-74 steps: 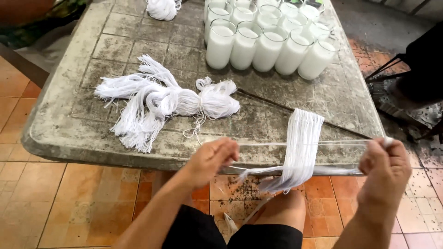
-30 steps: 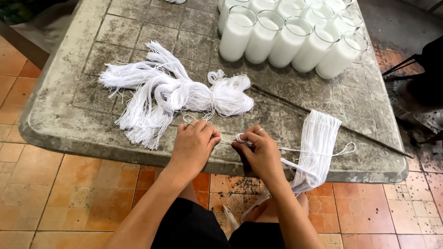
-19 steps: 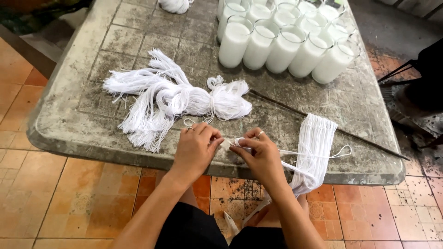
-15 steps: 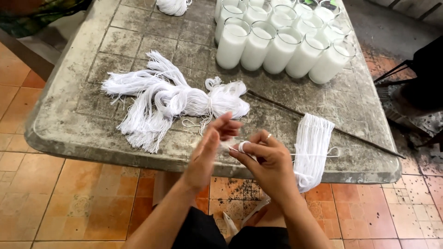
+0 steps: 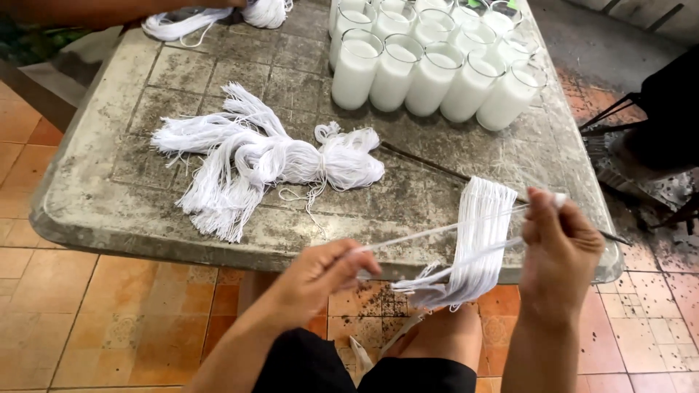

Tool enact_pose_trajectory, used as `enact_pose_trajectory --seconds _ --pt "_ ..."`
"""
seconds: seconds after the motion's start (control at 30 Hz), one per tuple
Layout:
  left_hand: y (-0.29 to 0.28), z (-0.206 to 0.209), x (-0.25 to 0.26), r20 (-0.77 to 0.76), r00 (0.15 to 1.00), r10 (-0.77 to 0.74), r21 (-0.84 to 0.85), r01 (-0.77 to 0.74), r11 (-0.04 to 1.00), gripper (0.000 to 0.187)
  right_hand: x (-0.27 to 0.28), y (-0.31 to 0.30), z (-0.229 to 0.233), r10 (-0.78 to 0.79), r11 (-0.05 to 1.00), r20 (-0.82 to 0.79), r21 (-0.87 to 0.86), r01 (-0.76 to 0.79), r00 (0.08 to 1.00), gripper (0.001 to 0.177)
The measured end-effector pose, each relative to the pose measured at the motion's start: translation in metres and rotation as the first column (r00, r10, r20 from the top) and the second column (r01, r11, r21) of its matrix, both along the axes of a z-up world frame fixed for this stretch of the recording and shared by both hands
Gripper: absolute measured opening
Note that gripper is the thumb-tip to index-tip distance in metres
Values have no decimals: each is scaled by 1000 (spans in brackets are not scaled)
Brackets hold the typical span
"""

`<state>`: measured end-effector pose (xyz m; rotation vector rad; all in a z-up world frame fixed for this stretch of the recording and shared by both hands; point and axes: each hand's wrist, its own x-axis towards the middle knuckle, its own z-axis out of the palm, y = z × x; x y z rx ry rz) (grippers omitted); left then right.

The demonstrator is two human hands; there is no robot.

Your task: Tying white fringe bundles and sliding them onto a metal rod at a candle production station.

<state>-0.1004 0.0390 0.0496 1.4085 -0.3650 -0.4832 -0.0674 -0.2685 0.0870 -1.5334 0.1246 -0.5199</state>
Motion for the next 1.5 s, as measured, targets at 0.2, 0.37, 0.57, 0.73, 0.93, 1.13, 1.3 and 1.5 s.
enact_pose_trajectory --seconds 0.2,0.37,0.57,0.73,0.93,1.13,1.3,1.5 --pt "46 -30 2 -28 971 237 24 -237 971 37 13 -30 -40 -130 981 -65 135 138 989 13" --pt "54 -21 7 -38 858 513 142 -503 852 24 21 -33 -69 -99 989 -73 106 106 992 17" --pt "57 -10 11 171 738 653 75 -670 738 17 28 -29 -75 -193 981 -15 17 193 981 16" --pt "59 7 8 324 610 723 37 -772 634 9 28 -25 -77 -170 985 -48 9 170 984 17" --pt "60 41 20 486 451 749 -142 -805 576 7 27 -9 -73 -139 981 -99 -146 124 985 15" --pt "63 51 23 498 368 785 -212 -826 522 7 30 -15 -88 -61 915 -228 -402 -37 972 32" --pt "64 50 17 511 416 752 -132 -827 547 5 8 4 -27 -168 882 -81 -457 113 983 26" --pt "41 70 12 636 584 505 55 -687 725 4 -9 32 12 -81 921 93 -374 110 992 10"
